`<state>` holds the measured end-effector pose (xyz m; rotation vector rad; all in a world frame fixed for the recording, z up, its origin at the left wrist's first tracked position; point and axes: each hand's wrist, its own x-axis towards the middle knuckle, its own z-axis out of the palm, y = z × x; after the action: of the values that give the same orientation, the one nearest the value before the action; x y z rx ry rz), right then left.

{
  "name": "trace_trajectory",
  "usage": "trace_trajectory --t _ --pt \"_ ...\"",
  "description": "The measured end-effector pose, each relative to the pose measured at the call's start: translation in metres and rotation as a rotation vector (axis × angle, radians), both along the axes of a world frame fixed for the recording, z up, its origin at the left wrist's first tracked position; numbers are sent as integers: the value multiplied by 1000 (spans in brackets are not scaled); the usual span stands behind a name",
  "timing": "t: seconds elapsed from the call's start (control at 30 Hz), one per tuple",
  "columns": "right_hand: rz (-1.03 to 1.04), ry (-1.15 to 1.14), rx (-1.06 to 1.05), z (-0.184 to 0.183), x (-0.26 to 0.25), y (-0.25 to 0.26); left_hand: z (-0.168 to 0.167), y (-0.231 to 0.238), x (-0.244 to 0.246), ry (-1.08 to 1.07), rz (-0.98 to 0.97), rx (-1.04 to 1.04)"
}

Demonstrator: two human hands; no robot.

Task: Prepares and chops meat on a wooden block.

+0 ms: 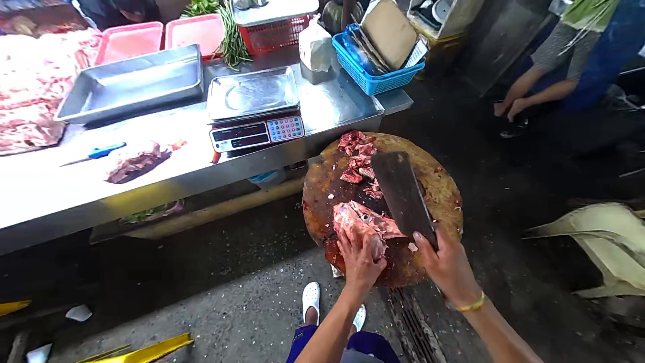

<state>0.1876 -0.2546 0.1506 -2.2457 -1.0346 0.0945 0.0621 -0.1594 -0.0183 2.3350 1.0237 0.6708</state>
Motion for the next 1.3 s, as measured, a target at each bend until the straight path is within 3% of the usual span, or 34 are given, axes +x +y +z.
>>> trace_trajectory --t 0.1,0.23,0.3,0.4,0.5,0.6,0.7,0.77,0.8,0.87,0.93,0.97,1.0,1.03,1.13,1.23,1.3 --pt "-49 98 -73 -33 -21 -34 7 16 -7 34 -55 -50" --pt "-70 311 -388 -84 -49 -49 3 38 -30 36 -106 -169" --pt "-93 275 -378 -98 -59 -49 1 45 -37 41 -139 -189" --pt "-117 268 -230 -89 -54 -45 2 49 -41 87 -149 -282" --pt "-96 186 113 -40 -34 -31 2 48 -39 88 -127 -319" --pt "-61 134 579 57 -23 -8 3 49 -37 89 -121 -349" --pt "117 72 1100 142 -6 21 2 52 -37 109 -122 -349" --pt "226 124 1269 160 -4 35 0 52 -37 106 -128 -349" --pt "238 149 1235 146 -9 36 -3 51 -39 91 -130 -344" --pt "129 128 919 62 -28 17 -5 54 -39 68 -127 -333" --pt "0 154 151 -39 -43 -21 -3 56 -41 68 -120 -353" --pt "-15 297 -240 -65 -44 -35 -3 53 -41 48 -117 -362" --pt "-30 398 -480 -79 -44 -41 -3 49 -42 35 -122 -365" --pt "-28 417 -554 -83 -37 -30 -1 61 -36 9 -116 -342" --pt "-57 365 -449 -73 -44 -33 -1 57 -42 96 -148 -410" --pt "-56 210 -100 -47 -37 -19 -3 65 -40 61 -153 -388" --pt "-51 210 115 -10 -31 -8 -3 63 -41 29 -157 -367"
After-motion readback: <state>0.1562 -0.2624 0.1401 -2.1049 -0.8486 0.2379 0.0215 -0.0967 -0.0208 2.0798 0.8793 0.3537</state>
